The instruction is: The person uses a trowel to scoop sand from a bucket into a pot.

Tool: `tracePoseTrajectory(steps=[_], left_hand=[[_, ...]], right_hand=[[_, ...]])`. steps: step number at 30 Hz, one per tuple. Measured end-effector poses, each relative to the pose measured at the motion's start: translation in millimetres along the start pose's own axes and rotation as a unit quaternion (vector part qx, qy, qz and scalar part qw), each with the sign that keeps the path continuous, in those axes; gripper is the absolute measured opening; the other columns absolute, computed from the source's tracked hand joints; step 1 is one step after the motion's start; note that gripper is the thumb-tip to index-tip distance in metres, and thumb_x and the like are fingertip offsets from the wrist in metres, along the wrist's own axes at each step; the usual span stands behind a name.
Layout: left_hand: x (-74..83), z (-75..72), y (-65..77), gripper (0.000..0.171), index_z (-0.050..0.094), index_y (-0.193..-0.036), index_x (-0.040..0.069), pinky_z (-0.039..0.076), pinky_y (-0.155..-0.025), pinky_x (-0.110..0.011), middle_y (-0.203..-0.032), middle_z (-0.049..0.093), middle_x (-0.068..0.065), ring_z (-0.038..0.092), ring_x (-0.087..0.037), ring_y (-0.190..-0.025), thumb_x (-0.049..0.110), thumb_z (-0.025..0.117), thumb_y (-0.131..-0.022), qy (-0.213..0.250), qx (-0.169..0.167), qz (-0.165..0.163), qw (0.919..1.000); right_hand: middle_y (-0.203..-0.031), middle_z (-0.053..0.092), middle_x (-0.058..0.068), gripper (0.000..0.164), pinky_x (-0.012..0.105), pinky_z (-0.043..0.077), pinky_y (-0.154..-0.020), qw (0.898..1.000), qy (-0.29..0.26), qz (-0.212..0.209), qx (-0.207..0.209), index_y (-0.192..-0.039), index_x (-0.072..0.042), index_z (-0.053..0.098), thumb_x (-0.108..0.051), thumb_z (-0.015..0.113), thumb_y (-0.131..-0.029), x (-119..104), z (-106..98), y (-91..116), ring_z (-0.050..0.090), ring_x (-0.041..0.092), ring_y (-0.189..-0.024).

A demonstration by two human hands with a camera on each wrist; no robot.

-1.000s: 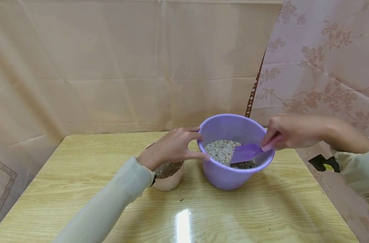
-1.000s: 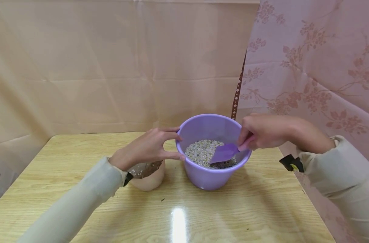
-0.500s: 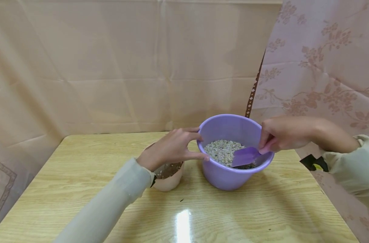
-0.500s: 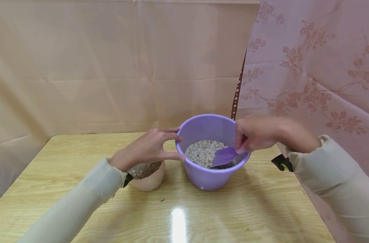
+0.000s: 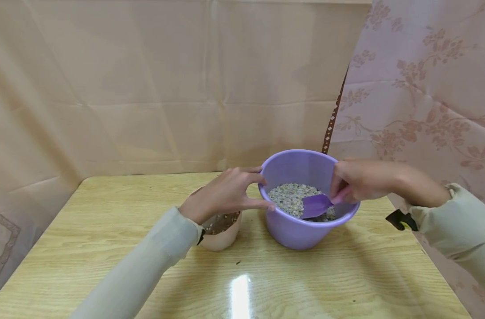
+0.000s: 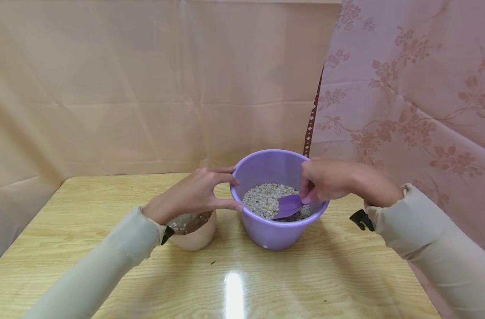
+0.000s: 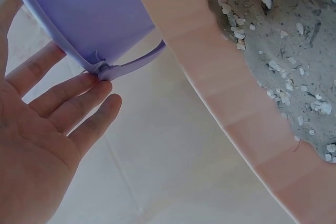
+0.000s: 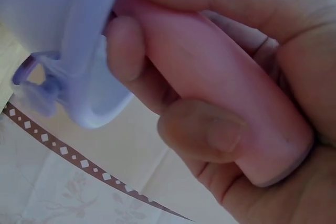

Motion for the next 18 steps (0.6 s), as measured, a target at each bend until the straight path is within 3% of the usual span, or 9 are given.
tracePoseTrajectory(steps=[5,9,12,15,18], left_hand=[[-0.5,-0.7,-1.2,0.059,0.073,-0.116,0.015,0.049,-0.084,-0.027,-0.140,0.057,-0.014,0.069,-0.018,-0.104,0.062,0.073,-0.080,-0.005,-0.001,-0.005,1.0000],[-1.2,0.4,-1.4,0.059,0.073,-0.116,0.015,0.049,-0.083,-0.027,-0.140,0.057,-0.015,0.069,-0.019,-0.102,0.062,0.074,-0.080,-0.003,-0.001,-0.006,1.0000],[-0.8,1.0,-2.0,0.059,0.073,-0.116,0.015,0.048,-0.080,-0.027,-0.140,0.057,-0.015,0.069,-0.012,-0.085,0.062,0.074,-0.079,0.002,0.001,-0.003,1.0000],[-0.1,0.5,-2.8,0.059,0.073,-0.115,0.015,0.048,-0.081,-0.027,-0.139,0.057,-0.014,0.069,-0.012,-0.085,0.061,0.075,-0.079,0.004,0.004,0.000,1.0000],[0.4,-0.4,-2.9,0.058,0.073,-0.115,0.014,0.048,-0.076,-0.027,-0.139,0.057,-0.015,0.061,-0.008,-0.066,0.060,0.076,-0.079,0.009,0.003,-0.001,1.0000]], right_hand=[[-0.081,0.074,-0.006,0.018,0.020,0.054,-0.064,1.000,0.008,0.000,0.013,-0.088,-0.015,0.080,0.002,0.078,-0.081,-0.1,2.9,-3.3,0.065,0.007,-0.073],[-0.074,0.070,-0.015,0.024,0.020,0.052,-0.063,0.999,0.040,-0.024,0.021,-0.077,-0.023,0.077,0.000,0.077,-0.082,-2.6,6.1,-8.2,0.062,0.002,-0.068],[-0.069,0.067,-0.018,0.030,0.020,0.052,-0.063,0.998,0.047,-0.042,0.028,-0.071,-0.026,0.074,0.001,0.076,-0.083,-2.2,9.0,-10.3,0.060,0.000,-0.065],[-0.069,0.067,-0.018,0.031,0.020,0.052,-0.063,0.998,0.033,-0.047,0.032,-0.071,-0.026,0.074,0.004,0.075,-0.081,-0.5,10.1,-10.0,0.061,0.000,-0.066],[-0.071,0.069,-0.017,0.032,0.019,0.053,-0.065,0.998,0.019,-0.054,0.034,-0.075,-0.025,0.076,0.007,0.074,-0.079,0.8,10.2,-9.5,0.063,0.000,-0.068]])
Point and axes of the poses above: each hand's wrist, its own y-axis away from the middle knuckle, its own z-axis out of the palm, x = y × z, the point moved 4 cm from there along -y, towards the middle knuckle
